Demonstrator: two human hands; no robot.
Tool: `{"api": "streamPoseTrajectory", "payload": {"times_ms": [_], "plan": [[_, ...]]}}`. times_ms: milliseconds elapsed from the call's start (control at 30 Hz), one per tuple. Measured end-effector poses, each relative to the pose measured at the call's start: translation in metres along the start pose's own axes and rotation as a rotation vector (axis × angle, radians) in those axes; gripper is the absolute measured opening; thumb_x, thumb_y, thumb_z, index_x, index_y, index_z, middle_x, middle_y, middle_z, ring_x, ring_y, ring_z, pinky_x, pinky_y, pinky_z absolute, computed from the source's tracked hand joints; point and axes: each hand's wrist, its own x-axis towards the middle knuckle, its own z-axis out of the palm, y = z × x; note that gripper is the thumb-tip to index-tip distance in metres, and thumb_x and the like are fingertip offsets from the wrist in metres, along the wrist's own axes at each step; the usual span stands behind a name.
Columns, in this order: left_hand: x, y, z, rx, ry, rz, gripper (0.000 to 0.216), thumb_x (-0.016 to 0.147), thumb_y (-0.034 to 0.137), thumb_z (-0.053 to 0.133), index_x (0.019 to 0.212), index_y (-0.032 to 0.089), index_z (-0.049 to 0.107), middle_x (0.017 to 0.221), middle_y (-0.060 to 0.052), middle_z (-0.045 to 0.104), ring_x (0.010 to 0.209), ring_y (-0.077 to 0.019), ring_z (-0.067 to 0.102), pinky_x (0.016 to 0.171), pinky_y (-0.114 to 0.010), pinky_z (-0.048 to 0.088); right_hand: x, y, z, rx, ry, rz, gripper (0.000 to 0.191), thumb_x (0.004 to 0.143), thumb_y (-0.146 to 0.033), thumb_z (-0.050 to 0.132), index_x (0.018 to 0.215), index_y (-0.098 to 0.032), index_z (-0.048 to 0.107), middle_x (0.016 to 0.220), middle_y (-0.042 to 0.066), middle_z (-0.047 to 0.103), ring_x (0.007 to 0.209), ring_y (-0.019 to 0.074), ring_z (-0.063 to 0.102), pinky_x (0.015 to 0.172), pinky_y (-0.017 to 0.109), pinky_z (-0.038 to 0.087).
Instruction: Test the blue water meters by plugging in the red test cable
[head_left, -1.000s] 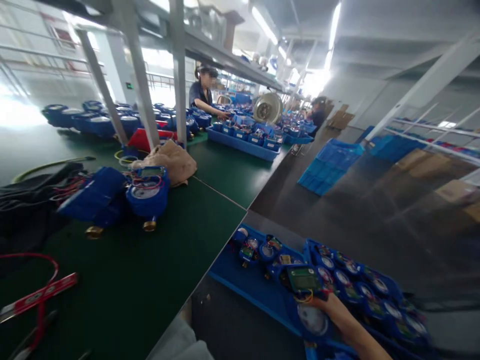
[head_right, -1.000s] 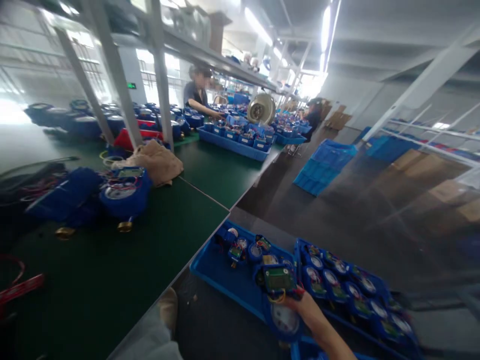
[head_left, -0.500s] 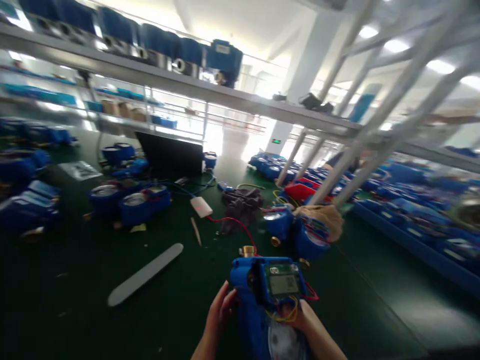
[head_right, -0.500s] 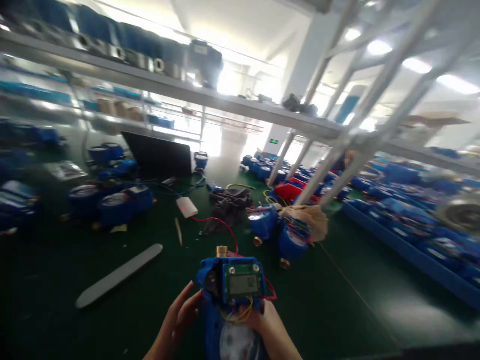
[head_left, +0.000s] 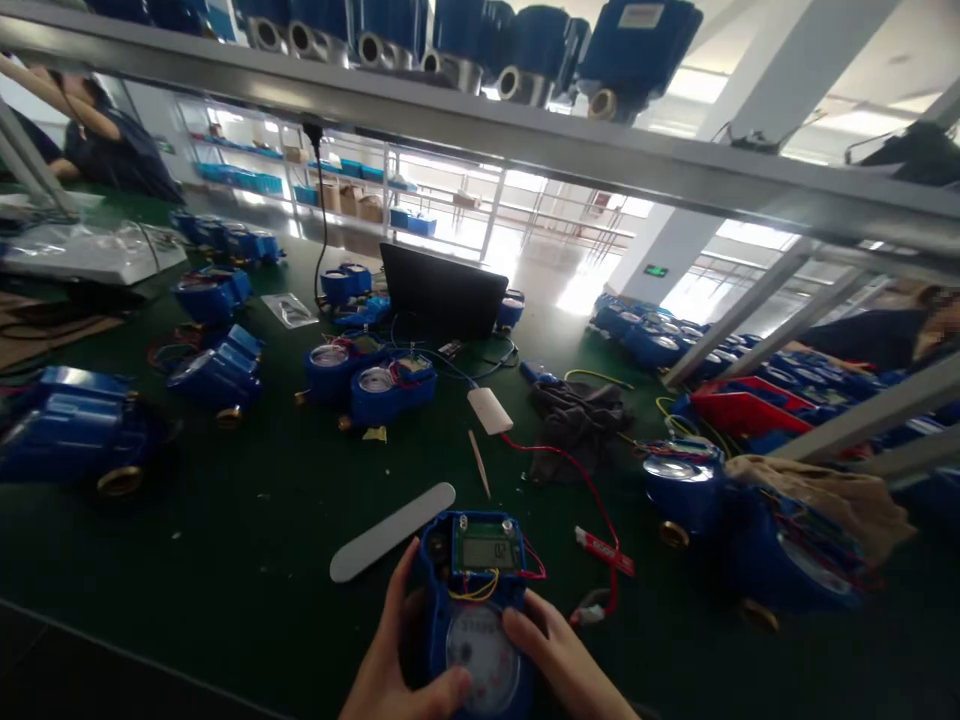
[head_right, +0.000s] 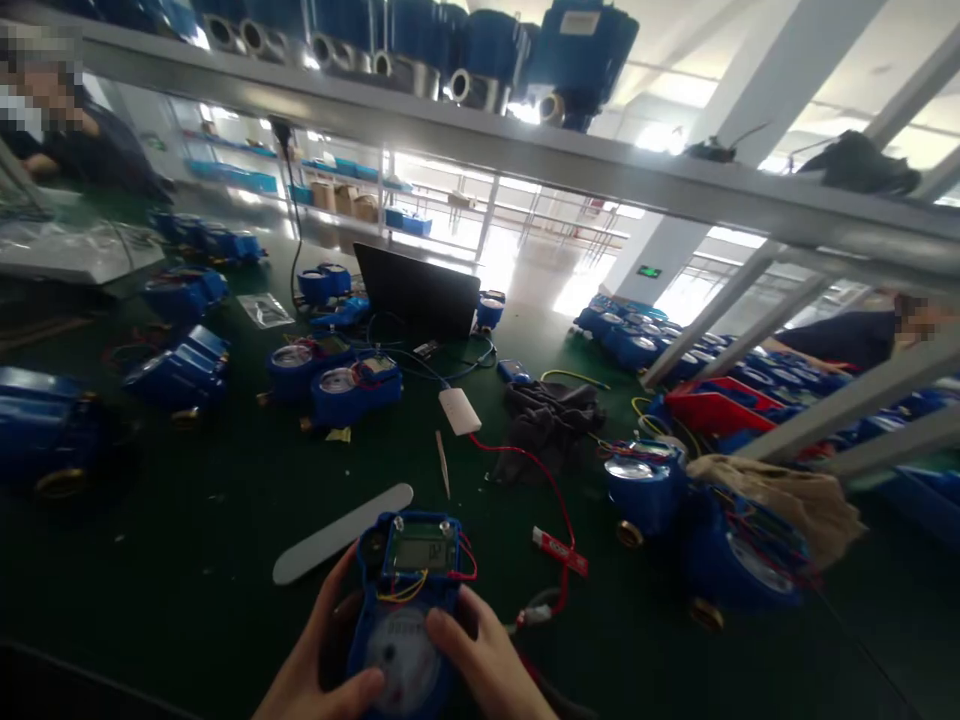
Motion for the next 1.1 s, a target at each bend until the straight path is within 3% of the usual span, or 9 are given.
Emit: {"api": "streamPoseTrajectory", "payload": {"times_ms": [133,267,333,433,567,800,933,1100], "plan": [[0.000,-0.002,-0.002,-0.011,0.049,-0.059,0.128,0.051,0.059,0.081,0.146,0.030,0.001,0.139,-0.017,0.046,0.127,-0.0385,0.047,0.103,-0.052,0.041,-0.009,-0.008,-0.014,-0.136,0.002,-0.160,0.070,0.071,-0.066,0.066,0.123,-0.021,0.056,0.126,0.012,0.059,0.120,0.0323,0.052,0.099,0.044,0.045],[-0.001,-0.006,-0.001,-0.013,0.046,-0.036,0.123,0.055,0.057,0.080,0.146,0.032,0.001,0.140,-0.016,0.045,0.127,-0.0384,0.046,0.104,-0.053,0.041,-0.009,-0.028,-0.015,-0.330,0.251,-0.495,0.072,0.079,-0.058,0.062,0.140,-0.028,0.038,0.141,0.010,0.045,0.128,0.0299,0.044,0.100,0.046,0.043],[-0.002,-0.007,0.000,-0.042,0.019,-0.013,0.123,0.057,0.056,0.080,0.146,0.031,-0.001,0.141,-0.016,0.043,0.128,-0.0375,0.046,0.104,-0.052,0.040,-0.005,-0.039,-0.010,-0.462,0.250,-0.598,0.060,0.082,-0.052,0.061,0.136,-0.029,0.046,0.144,0.008,0.042,0.131,0.0294,0.039,0.104,0.045,0.040],[-0.003,-0.009,0.000,-0.095,-0.007,0.006,0.123,0.058,0.052,0.081,0.146,0.030,-0.002,0.143,-0.016,0.041,0.128,-0.0366,0.045,0.105,-0.050,0.040,0.001,-0.047,-0.002,-0.548,0.172,-0.630,0.040,0.086,-0.045,0.059,0.122,-0.026,0.061,0.135,0.008,0.051,0.124,0.0279,0.047,0.100,0.042,0.045],[-0.002,-0.011,-0.001,-0.123,-0.026,0.026,0.124,0.058,0.049,0.082,0.146,0.031,-0.003,0.146,-0.017,0.036,0.130,-0.0367,0.043,0.104,-0.050,0.041,0.009,-0.040,-0.001,-0.517,0.211,-0.712,0.036,0.086,-0.041,0.060,0.116,-0.023,0.064,0.123,0.009,0.060,0.114,0.0263,0.055,0.095,0.039,0.049],[-0.003,-0.009,-0.011,0.076,-0.001,0.097,0.112,0.058,0.052,0.081,0.146,0.030,0.016,0.151,-0.013,0.032,0.137,-0.0364,0.032,0.111,-0.049,0.033,0.001,-0.034,-0.006,-0.502,0.162,-0.678,0.048,0.088,-0.046,0.056,0.131,-0.026,0.053,0.138,0.008,0.050,0.126,0.0276,0.046,0.101,0.042,0.045],[-0.005,-0.008,-0.033,0.250,0.032,0.124,0.104,0.060,0.060,0.076,0.145,0.028,0.025,0.154,-0.011,0.028,0.139,-0.0367,0.028,0.115,-0.050,0.027,-0.015,-0.025,-0.021,-0.432,0.289,-0.646,0.054,0.091,-0.049,0.048,0.141,-0.028,0.040,0.141,0.009,0.047,0.123,0.0286,0.050,0.094,0.044,0.051],[-0.003,0.010,-0.052,0.418,0.139,0.159,0.064,0.081,0.058,0.055,0.134,0.026,0.044,0.146,-0.010,0.041,0.135,-0.0299,0.037,0.114,-0.046,0.031,-0.034,-0.005,-0.057,-0.449,0.473,-0.474,0.055,0.084,-0.053,0.057,0.132,-0.027,0.051,0.137,0.009,0.053,0.116,0.0311,0.056,0.088,0.040,0.056]]}}
